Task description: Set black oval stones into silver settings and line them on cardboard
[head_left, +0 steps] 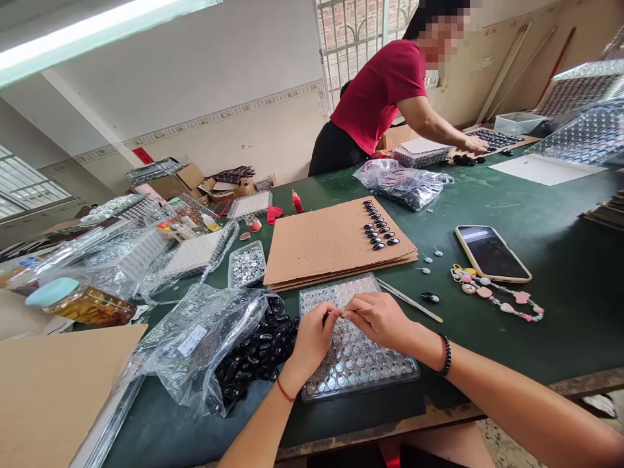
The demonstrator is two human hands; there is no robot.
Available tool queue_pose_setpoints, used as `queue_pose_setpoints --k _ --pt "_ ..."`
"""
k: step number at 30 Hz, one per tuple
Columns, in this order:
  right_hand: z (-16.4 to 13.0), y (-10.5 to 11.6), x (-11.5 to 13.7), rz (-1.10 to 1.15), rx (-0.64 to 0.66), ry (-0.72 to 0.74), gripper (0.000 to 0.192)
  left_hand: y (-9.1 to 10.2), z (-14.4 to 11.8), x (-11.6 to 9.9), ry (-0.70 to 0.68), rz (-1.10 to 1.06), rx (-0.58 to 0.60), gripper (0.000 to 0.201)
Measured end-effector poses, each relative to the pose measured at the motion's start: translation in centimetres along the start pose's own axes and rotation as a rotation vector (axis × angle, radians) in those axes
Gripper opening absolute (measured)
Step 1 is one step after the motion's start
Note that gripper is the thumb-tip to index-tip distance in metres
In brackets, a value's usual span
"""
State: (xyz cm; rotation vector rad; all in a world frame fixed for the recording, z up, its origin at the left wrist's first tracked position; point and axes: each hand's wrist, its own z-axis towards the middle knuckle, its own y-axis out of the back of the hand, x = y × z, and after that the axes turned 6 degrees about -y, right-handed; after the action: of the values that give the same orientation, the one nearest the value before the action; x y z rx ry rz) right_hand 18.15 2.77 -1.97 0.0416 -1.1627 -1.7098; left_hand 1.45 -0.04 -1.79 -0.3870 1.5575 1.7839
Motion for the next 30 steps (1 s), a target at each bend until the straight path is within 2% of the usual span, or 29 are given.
queue_pose_setpoints --k 6,11,15,17,20,23,25,27,28,30 --pt "0.5 0.7 -0.1 0.125 -0.185 -0.143 0.025 0.5 0.4 0.7 0.218 -0.366 -0.091 0.031" --pt "0.8 0.9 -0.1 0.309 -0.233 -0.247 0.027 -0.1 0.3 -0.1 0.328 -0.654 -0.040 0.041" --pt "0.7 0.8 0.1 0.459 -0.236 -0.272 0.029 -0.7 0.1 -0.9 0.364 -0.676 -0.089 0.039" --pt "0.7 1.0 0.0 0.556 -0.285 -0.323 0.032 -0.3 0.2 -0.6 0.350 -0.618 -0.134 0.040" --pt "1.0 1.5 -0.2 0.727 -0.387 -0.398 0.036 2.3 1.2 1.5 0.323 -0.462 -0.235 0.044" --pt "1.1 1.8 -0.3 0.774 -0.410 -0.406 0.036 7.0 2.9 5.2 0.310 -0.206 -0.439 0.049" --pt "1.1 1.7 -0.2 0.746 -0.388 -0.389 0.036 10.5 4.2 7.5 0.344 0.058 -0.514 0.049" --pt "1.1 1.5 -0.2 0.723 -0.366 -0.375 0.037 13.0 5.1 8.8 0.434 0.261 -0.463 0.050" --pt "1.0 1.4 -0.2 0.718 -0.363 -0.371 0.037 13.7 5.5 8.8 0.459 0.325 -0.433 0.051" --pt "1.0 1.4 -0.2 0.721 -0.362 -0.366 0.037 13.5 5.8 7.7 0.436 0.342 -0.395 0.050"
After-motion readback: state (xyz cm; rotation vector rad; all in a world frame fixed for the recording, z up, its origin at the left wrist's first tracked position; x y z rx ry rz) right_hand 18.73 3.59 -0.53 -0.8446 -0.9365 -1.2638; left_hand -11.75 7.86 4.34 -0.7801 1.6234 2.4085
